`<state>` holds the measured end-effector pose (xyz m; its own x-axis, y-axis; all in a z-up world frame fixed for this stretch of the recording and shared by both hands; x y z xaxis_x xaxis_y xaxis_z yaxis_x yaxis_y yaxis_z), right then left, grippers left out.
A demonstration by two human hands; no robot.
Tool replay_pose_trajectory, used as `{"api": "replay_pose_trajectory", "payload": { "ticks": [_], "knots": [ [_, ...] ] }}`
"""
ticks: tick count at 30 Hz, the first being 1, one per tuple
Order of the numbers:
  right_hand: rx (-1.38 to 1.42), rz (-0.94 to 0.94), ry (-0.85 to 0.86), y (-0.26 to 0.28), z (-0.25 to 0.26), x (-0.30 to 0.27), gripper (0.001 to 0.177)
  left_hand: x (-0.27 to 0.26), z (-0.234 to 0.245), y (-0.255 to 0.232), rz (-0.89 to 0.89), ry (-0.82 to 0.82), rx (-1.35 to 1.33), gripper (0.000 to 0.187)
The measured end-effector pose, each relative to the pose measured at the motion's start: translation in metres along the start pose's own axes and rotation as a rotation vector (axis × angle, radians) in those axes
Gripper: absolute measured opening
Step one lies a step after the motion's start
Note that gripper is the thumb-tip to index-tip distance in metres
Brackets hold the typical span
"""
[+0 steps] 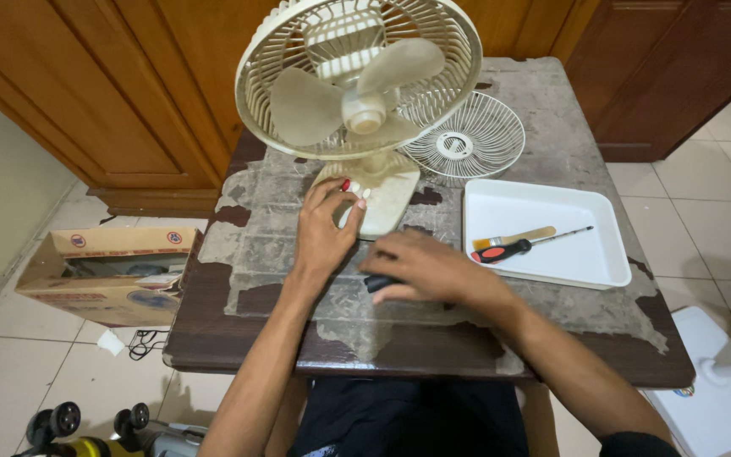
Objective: The person removes the front grille of a small white electric fan using a screwdriver and then cleans the grille with a brush. The fan remains partially disassembled on the table.
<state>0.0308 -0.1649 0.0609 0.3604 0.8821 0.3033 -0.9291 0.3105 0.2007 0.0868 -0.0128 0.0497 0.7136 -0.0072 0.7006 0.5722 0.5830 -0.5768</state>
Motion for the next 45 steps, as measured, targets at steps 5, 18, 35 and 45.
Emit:
{"api": "replay_pose_trajectory", "payload": {
  "ticks": [5,18,35,45],
  "knots": [
    [0.07,-0.389,0.048,-0.036,0.042,-0.034,0.038,-0.004,0.003,-0.023,-0.109,-0.029,-0.042,0.012],
    [0.121,-0.796,0.348,-0.09,0.055,-0.101,0.027,-0.016,-0.014,-0.094,-0.474,0.211,-0.156,0.012],
    [0.32,-0.699,0.238,-0.105,0.053,-0.11,0.023,-0.022,-0.028,-0.099,-0.471,0.282,-0.142,0.011],
    [0.302,-0.835,0.3,-0.102,0.051,-0.106,0.028,-0.018,-0.021,-0.095,-0.432,0.241,-0.178,0.009]
  ]
}}
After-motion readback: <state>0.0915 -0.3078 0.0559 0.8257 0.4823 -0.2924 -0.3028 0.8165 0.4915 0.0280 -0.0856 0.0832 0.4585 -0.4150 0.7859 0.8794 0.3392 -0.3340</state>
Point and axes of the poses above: each hand's wrist, its own x-axis towards the middle knuckle, its own z-axis out of the back of the hand, y = z × x, the point moved 6 cm from there along x, towards the middle knuckle, and after that the axes turned 1 degree about z, right-handed, at the moved point
